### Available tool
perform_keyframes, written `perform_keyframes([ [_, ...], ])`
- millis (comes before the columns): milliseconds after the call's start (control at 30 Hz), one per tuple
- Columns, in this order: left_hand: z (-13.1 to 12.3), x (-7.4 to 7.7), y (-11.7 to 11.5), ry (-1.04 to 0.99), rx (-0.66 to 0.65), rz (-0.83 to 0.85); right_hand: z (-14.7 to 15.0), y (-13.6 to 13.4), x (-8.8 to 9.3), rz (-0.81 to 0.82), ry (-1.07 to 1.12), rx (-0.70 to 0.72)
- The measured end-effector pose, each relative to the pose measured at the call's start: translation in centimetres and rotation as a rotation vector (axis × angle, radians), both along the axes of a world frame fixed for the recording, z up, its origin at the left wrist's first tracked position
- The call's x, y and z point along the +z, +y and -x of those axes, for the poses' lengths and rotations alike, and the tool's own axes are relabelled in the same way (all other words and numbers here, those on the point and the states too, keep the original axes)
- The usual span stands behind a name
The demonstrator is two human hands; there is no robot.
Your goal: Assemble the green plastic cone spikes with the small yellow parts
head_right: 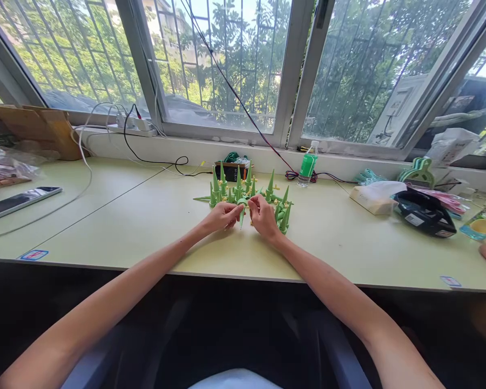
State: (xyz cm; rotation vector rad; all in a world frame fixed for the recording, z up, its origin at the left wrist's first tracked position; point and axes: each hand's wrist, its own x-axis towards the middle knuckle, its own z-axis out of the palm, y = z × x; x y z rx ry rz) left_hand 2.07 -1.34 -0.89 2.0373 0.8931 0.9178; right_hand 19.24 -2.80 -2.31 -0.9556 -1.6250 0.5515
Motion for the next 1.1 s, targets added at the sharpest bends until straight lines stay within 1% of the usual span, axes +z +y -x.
perform_keyframes([
  [300, 0.1, 0.1, -0.2, 0.039, 0.058, -0.166, 0.1, -0.2, 0.3, 0.041, 0.031, 0.014],
  [533, -0.1, -0.3, 0.3, 0.024, 0.070, -0.316, 0.0, 0.2, -0.1, 0.074, 0.071, 0.014],
  [767, -0.1, -0.2, 0.4, 0.018, 0.084, -0.380, 0.0, 0.1, 0.0, 0.118, 0.094, 0.033],
  [967, 0.0, -0.4, 0.6, 0.027, 0.143, -0.464, 0.1, -0.1, 0.2, 0.127, 0.059, -0.009],
  [1100, -0.1, -0.5, 0.8, 0.054, 0.144, -0.496, 0.2, -0.1, 0.3, 0.129, 0.046, -0.022],
])
